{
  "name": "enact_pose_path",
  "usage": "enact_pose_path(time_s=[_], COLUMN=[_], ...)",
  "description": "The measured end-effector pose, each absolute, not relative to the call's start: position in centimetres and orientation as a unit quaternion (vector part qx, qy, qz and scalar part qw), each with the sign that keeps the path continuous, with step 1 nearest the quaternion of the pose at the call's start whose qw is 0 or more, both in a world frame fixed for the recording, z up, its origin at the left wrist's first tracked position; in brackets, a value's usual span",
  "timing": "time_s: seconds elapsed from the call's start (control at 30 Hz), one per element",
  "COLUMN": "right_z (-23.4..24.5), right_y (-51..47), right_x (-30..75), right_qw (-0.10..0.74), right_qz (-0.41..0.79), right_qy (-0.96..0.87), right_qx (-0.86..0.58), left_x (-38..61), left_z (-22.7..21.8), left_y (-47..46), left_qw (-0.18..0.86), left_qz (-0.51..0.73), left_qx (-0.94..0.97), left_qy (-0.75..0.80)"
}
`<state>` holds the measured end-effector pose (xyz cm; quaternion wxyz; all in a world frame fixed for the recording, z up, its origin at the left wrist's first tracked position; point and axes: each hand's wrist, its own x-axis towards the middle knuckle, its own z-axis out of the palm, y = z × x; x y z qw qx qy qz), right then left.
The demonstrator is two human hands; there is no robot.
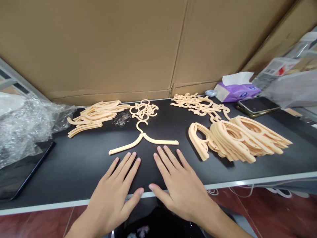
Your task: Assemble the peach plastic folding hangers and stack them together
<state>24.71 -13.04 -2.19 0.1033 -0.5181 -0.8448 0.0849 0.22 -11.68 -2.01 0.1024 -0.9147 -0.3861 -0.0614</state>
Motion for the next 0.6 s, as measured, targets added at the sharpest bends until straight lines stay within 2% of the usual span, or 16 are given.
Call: enact_pose_path(time_s=[0.13, 0.27, 0.37, 0.43, 0.6], right_z=[-2.3, -2.4, -2.5, -2.6, -2.6], right_y=[-13.0, -13.0, -13.0, -13.0, -13.0], right_x=[24.7, 24.8, 24.8, 24.8, 24.8], right_qw=[0.108, 0.108, 0.11, 0.113, 0.114], right_qz=[0.08, 0.071, 0.063, 0.058, 0.067], right_qy=[-0.846, -0.847, -0.849, -0.852, -0.85], right_qx=[-0.516, -0.516, -0.513, -0.507, -0.51], left_x=[0.2, -1.2, -4.3, -6.8, -10.9], left_z=[-2.0, -0.7, 1.2, 2.2, 1.9], left_y=[-11.8, -11.1, -8.6, -6.2, -0.4], left_qw=[0.078, -0.001, 0.044, 0.1, 0.154], left_qz=[-0.083, -0.197, -0.264, -0.24, -0.102], left_qx=[-0.914, -0.883, -0.844, -0.818, -0.809], left_qy=[-0.389, -0.425, -0.465, -0.514, -0.558])
